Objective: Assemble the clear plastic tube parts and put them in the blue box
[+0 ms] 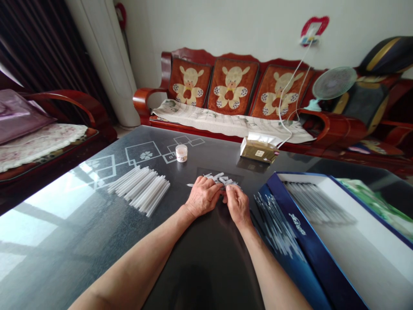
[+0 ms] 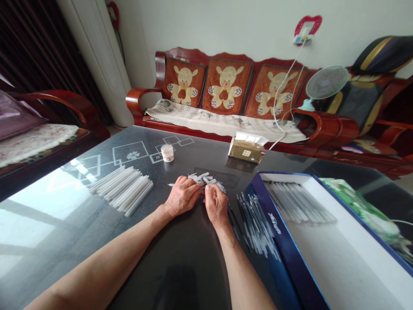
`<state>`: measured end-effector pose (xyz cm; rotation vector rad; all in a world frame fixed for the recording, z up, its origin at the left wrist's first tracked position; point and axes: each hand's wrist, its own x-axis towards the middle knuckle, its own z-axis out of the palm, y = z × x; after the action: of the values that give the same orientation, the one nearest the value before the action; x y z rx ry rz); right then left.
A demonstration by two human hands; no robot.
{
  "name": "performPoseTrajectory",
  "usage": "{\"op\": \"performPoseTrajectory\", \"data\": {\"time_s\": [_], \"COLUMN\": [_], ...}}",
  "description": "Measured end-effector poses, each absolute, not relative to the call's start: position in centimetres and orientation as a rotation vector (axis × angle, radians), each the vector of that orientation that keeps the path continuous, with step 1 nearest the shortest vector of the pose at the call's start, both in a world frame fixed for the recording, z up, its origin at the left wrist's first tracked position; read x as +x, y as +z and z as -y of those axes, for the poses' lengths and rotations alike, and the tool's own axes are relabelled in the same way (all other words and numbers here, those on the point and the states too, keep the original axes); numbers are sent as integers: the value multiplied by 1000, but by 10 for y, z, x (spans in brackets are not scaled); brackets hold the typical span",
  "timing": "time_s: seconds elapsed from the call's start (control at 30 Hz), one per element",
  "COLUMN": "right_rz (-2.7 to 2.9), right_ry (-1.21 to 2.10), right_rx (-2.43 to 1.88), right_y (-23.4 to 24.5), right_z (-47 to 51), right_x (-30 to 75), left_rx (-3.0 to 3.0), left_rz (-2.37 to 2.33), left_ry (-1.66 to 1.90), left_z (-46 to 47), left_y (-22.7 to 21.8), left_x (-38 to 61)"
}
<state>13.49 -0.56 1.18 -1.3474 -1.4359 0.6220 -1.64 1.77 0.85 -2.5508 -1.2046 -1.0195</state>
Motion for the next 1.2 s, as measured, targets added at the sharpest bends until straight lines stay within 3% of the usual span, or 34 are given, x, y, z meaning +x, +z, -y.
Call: {"op": "performPoseTrajectory", "data": {"time_s": [1.2], "right_rz": [1420], "right_ry": [733], "right_rx": [-1321], "right_y": [7], "right_z": [2], "right_x": [139], "left_rx": [-2557], "left_rz": [1232], "left_ry": [-985], "left_z": [-18], "left_y": [8], "left_x": [-16]}}
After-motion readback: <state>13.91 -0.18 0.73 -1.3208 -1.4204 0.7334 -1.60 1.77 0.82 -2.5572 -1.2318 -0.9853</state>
